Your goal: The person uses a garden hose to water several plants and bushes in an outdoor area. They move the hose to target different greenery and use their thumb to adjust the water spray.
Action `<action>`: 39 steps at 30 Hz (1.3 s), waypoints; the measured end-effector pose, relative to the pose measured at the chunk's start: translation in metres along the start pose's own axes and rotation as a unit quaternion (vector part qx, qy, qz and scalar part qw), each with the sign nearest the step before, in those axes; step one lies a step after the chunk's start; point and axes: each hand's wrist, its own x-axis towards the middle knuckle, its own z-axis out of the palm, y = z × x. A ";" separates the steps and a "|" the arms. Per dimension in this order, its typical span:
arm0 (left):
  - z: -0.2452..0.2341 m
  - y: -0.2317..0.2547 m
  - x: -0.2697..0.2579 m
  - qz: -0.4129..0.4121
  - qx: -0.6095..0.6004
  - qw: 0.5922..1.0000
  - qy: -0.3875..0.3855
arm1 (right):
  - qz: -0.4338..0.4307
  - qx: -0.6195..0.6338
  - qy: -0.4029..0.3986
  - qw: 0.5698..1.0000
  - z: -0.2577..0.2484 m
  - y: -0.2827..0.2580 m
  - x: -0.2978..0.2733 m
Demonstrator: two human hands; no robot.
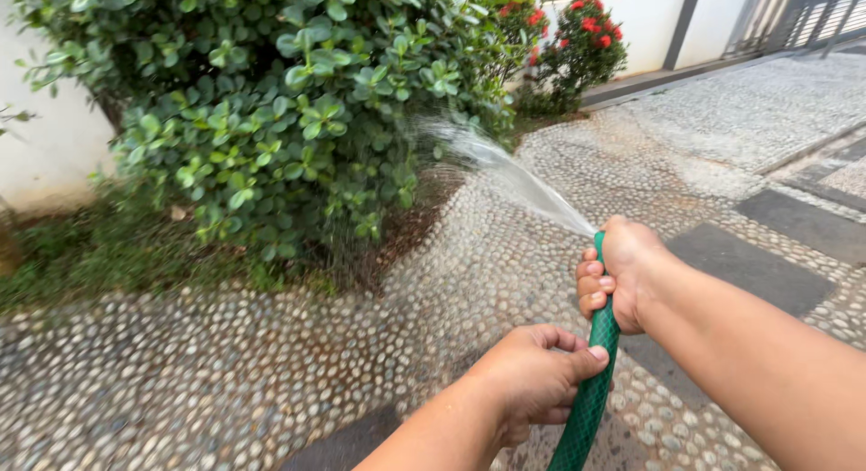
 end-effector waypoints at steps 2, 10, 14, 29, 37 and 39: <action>-0.009 0.013 0.024 -0.018 0.003 1.000 -0.007 | 0.011 0.007 0.000 1.000 0.003 -0.015 0.021; -0.048 0.064 0.099 -0.050 0.013 0.998 -0.031 | 0.023 -0.011 0.006 1.000 0.032 -0.067 0.088; -0.052 0.075 0.124 -0.037 0.006 0.999 -0.024 | 0.021 -0.014 0.006 1.000 0.034 -0.085 0.109; -0.024 0.135 0.258 0.000 -0.021 0.999 0.050 | 0.027 -0.060 -0.053 0.996 0.007 -0.193 0.229; -0.003 0.154 0.322 0.033 -0.047 0.984 0.166 | 0.034 -0.136 -0.116 0.983 0.004 -0.239 0.286; 0.000 0.156 0.330 0.032 -0.065 0.977 0.198 | 0.026 -0.160 -0.133 0.978 0.009 -0.243 0.291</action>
